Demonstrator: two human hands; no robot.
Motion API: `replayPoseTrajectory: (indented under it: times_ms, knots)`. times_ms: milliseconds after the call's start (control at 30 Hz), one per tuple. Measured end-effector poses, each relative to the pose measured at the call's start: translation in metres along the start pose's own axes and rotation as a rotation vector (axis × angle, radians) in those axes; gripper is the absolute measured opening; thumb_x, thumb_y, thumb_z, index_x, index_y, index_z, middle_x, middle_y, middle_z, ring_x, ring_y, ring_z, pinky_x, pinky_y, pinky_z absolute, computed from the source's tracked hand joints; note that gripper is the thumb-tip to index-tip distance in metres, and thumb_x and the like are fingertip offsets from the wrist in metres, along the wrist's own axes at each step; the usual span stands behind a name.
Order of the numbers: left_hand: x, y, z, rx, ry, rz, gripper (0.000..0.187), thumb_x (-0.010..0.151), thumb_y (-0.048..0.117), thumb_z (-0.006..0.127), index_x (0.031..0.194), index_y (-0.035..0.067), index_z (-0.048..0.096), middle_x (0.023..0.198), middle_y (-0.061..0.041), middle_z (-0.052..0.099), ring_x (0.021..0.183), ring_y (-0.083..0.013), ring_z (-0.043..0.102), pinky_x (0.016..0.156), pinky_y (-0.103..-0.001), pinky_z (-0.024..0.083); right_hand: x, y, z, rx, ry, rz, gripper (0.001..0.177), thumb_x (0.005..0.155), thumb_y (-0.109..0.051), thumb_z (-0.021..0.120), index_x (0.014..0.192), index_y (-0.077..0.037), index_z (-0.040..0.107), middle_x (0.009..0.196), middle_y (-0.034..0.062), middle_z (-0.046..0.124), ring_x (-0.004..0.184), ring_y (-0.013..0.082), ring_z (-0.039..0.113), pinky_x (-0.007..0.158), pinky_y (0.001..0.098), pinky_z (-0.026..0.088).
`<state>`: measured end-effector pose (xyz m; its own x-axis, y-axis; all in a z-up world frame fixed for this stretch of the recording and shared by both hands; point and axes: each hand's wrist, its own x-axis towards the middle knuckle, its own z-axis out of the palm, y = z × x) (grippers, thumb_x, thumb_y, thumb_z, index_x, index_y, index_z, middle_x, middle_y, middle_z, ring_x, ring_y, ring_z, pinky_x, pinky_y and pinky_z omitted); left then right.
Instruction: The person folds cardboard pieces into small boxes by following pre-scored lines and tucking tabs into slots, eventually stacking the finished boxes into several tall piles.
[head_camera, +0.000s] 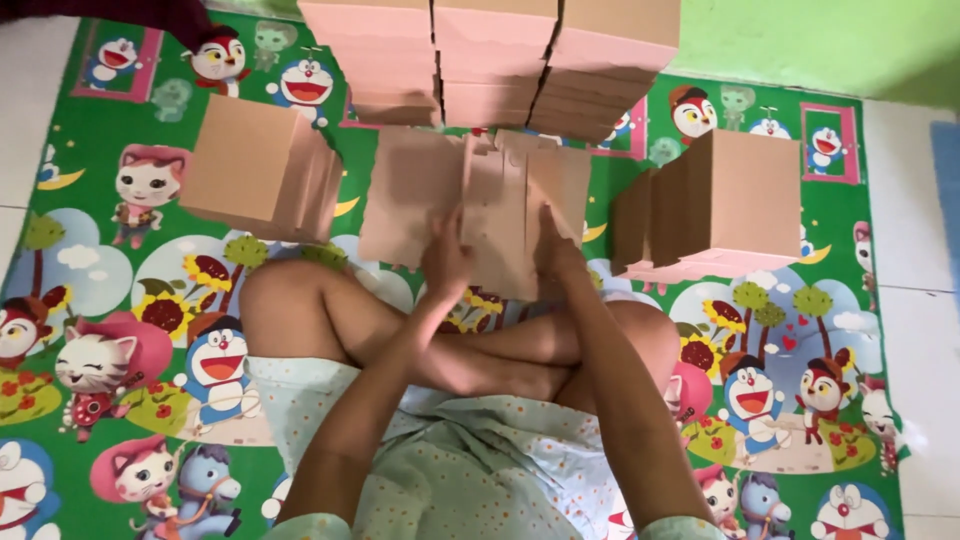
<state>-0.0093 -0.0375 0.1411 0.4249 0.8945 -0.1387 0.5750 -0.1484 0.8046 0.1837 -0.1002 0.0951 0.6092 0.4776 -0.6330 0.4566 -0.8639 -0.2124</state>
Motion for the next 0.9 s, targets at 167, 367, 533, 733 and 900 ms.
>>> replayPoseTrajectory:
  times_ms: [167, 367, 533, 733, 900]
  knots:
    - [0.016, -0.003, 0.073, 0.274, -0.159, 0.255, 0.082, 0.081, -0.006, 0.064, 0.156, -0.001, 0.031, 0.150, -0.039, 0.035, 0.102, -0.0478, 0.071, 0.084, -0.050, 0.060, -0.022, -0.009, -0.020, 0.026, -0.046, -0.131, 0.121, 0.088, 0.000, 0.075, 0.163, -0.038, -0.012, 0.138, 0.0324, 0.060, 0.136, 0.0463, 0.053, 0.113, 0.0545, 0.041]
    - [0.028, -0.014, 0.140, 0.518, -0.163, 0.317, 0.091, 0.072, -0.003, 0.078, 0.148, -0.016, 0.031, 0.150, -0.042, 0.028, 0.091, -0.0474, 0.073, 0.083, -0.051, 0.063, 0.041, 0.013, 0.024, -0.182, -0.007, -0.297, 0.071, 0.099, -0.015, 0.047, 0.158, -0.044, 0.023, 0.141, 0.0161, 0.059, 0.125, 0.0442, 0.062, 0.107, 0.0566, 0.051]
    - [0.056, -0.012, 0.135, 0.178, -0.399, -0.092, 0.060, 0.094, 0.026, 0.050, 0.140, -0.004, 0.028, 0.136, -0.033, 0.034, 0.105, -0.0419, 0.070, 0.082, -0.047, 0.060, 0.088, 0.026, 0.036, -0.252, -0.054, -0.320, 0.072, 0.097, -0.021, 0.058, 0.157, -0.046, 0.029, 0.146, 0.0087, 0.058, 0.130, 0.0340, 0.061, 0.110, 0.0491, 0.049]
    - [0.143, -0.063, 0.127, 0.338, -0.134, 0.245, 0.042, 0.097, 0.020, 0.059, 0.135, 0.004, 0.051, 0.137, -0.021, 0.051, 0.135, -0.0388, 0.047, 0.105, -0.048, 0.043, 0.039, -0.005, 0.003, -0.336, -0.185, -0.290, 0.105, 0.093, -0.007, 0.071, 0.164, -0.043, 0.002, 0.164, 0.0215, 0.033, 0.147, 0.0374, 0.042, 0.122, 0.0471, 0.038]
    - [0.180, -0.084, 0.133, 0.372, 0.020, 0.368, 0.082, 0.090, 0.015, 0.071, 0.160, 0.007, 0.029, 0.161, -0.022, 0.024, 0.154, -0.0439, 0.017, 0.127, -0.054, 0.017, 0.024, -0.010, -0.003, -0.166, -0.191, -0.267, 0.088, 0.099, -0.012, 0.060, 0.163, -0.044, 0.009, 0.160, 0.0212, 0.041, 0.135, 0.0352, 0.057, 0.119, 0.0512, 0.040]
